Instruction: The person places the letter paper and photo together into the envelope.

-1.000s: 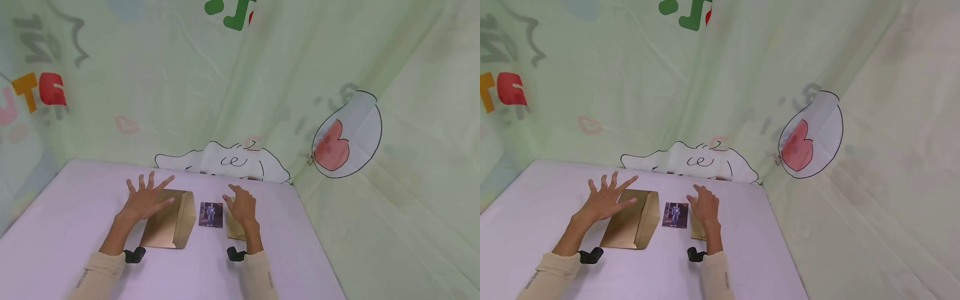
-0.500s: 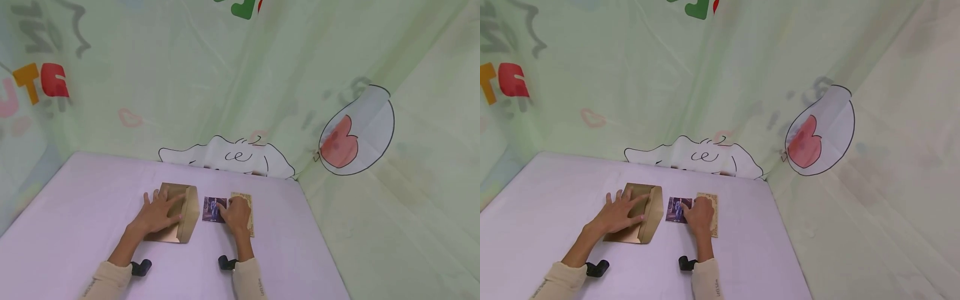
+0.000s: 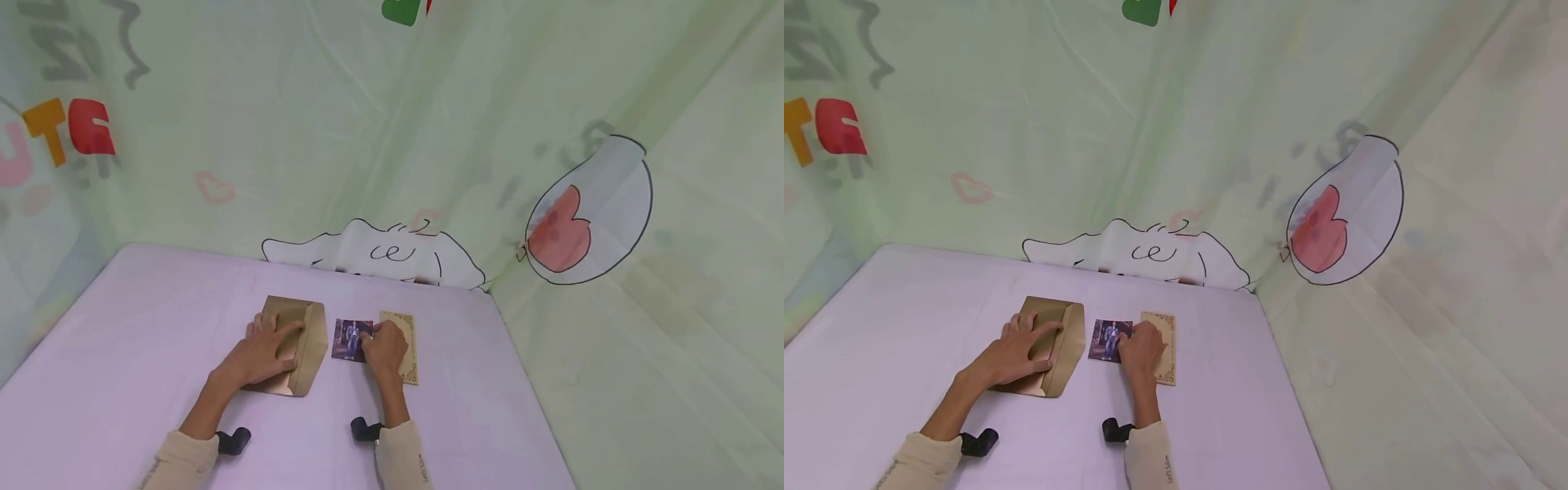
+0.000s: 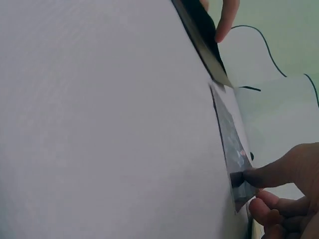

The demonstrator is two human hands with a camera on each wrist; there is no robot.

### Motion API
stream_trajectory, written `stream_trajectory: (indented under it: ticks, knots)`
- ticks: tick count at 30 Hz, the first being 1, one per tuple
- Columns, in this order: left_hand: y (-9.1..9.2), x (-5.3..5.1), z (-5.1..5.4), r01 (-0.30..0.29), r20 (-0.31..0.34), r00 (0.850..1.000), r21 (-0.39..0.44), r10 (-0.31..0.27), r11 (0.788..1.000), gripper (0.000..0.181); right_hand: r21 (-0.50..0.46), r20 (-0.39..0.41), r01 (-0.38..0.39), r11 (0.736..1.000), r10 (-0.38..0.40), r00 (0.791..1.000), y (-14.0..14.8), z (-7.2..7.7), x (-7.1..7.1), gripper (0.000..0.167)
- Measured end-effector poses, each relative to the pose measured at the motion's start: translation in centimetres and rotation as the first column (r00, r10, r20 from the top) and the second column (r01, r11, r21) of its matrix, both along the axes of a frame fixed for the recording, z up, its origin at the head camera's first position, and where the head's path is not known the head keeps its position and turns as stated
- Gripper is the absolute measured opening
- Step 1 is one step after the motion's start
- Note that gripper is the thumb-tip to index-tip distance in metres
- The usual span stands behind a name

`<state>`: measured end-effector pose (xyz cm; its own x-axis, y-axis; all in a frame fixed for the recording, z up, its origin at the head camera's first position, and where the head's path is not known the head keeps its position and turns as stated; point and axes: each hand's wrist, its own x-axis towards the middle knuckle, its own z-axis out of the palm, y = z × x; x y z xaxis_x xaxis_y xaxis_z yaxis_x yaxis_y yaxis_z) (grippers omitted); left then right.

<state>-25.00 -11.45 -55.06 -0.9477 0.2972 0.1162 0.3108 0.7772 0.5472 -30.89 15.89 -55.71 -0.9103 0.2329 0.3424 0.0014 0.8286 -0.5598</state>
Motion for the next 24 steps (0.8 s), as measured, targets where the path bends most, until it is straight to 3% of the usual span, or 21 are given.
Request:
stream_trajectory:
  ticks: [4, 6, 8, 10, 12, 15, 17, 18, 20, 24]
  knots:
    - [0.0, 0.0, 0.1, -0.013, 0.033, 0.999, 0.04, 0.012, 0.999, 0.076, -0.16, 0.011, 0.029, 0.987, -0.028, 1.0, 0.3, 0.2, -0.3, 0.011]
    - [0.0, 0.0, 0.2, -0.018, 0.046, 0.999, 0.057, 0.015, 0.998, 0.075, -0.287, 0.069, 0.034, 0.957, -0.015, 0.998, 0.7, 0.5, -0.5, 0.008]
    - [0.0, 0.0, 0.2, -0.021, 0.057, 0.998, 0.069, 0.017, 0.997, 0.075, -0.449, 0.134, 0.035, 0.893, 0.029, 0.991, 1.0, 1.2, -0.4, 0.006]
    - [-0.1, -0.1, 0.3, -0.021, 0.059, 0.998, 0.076, 0.016, 0.997, 0.075, -0.592, 0.187, 0.055, 0.804, 0.07, 0.98, 1.2, 2.0, -0.3, 0.006]
    - [-0.2, -0.2, 0.3, -0.018, 0.055, 0.998, 0.078, 0.014, 0.997, 0.075, -0.714, 0.196, 0.065, 0.697, 0.11, 0.974, 1.4, 2.8, -0.1, 0.008]
    - [-0.4, -0.3, 0.2, -0.014, 0.049, 0.999, 0.08, 0.01, 0.997, 0.075, -0.818, 0.17, 0.067, 0.571, 0.129, 0.977, 1.5, 3.3, -0.2, 0.007]
    - [-0.4, -0.5, 0.1, -0.009, 0.043, 0.999, 0.082, 0.006, 0.997, 0.074, -0.853, 0.152, 0.057, 0.519, 0.143, 0.978, 1.2, 3.6, -0.2, 0.009]
    - [-0.5, -0.5, 0.1, -0.008, 0.038, 0.999, 0.083, 0.004, 0.997, 0.074, -0.863, 0.149, 0.052, 0.503, 0.154, 0.977, 1.0, 3.6, -0.2, 0.01]
    - [-0.5, -0.6, 0.0, -0.006, 0.036, 0.999, 0.089, 0.003, 0.996, 0.074, -0.868, 0.153, 0.044, 0.494, 0.182, 0.971, 0.5, 3.5, -0.2, 0.013]
    - [-0.4, -0.6, -0.1, 0.001, 0.038, 0.999, 0.091, -0.005, 0.996, 0.074, -0.849, 0.186, 0.051, 0.526, 0.206, 0.961, -0.9, 3.2, 0.0, 0.018]
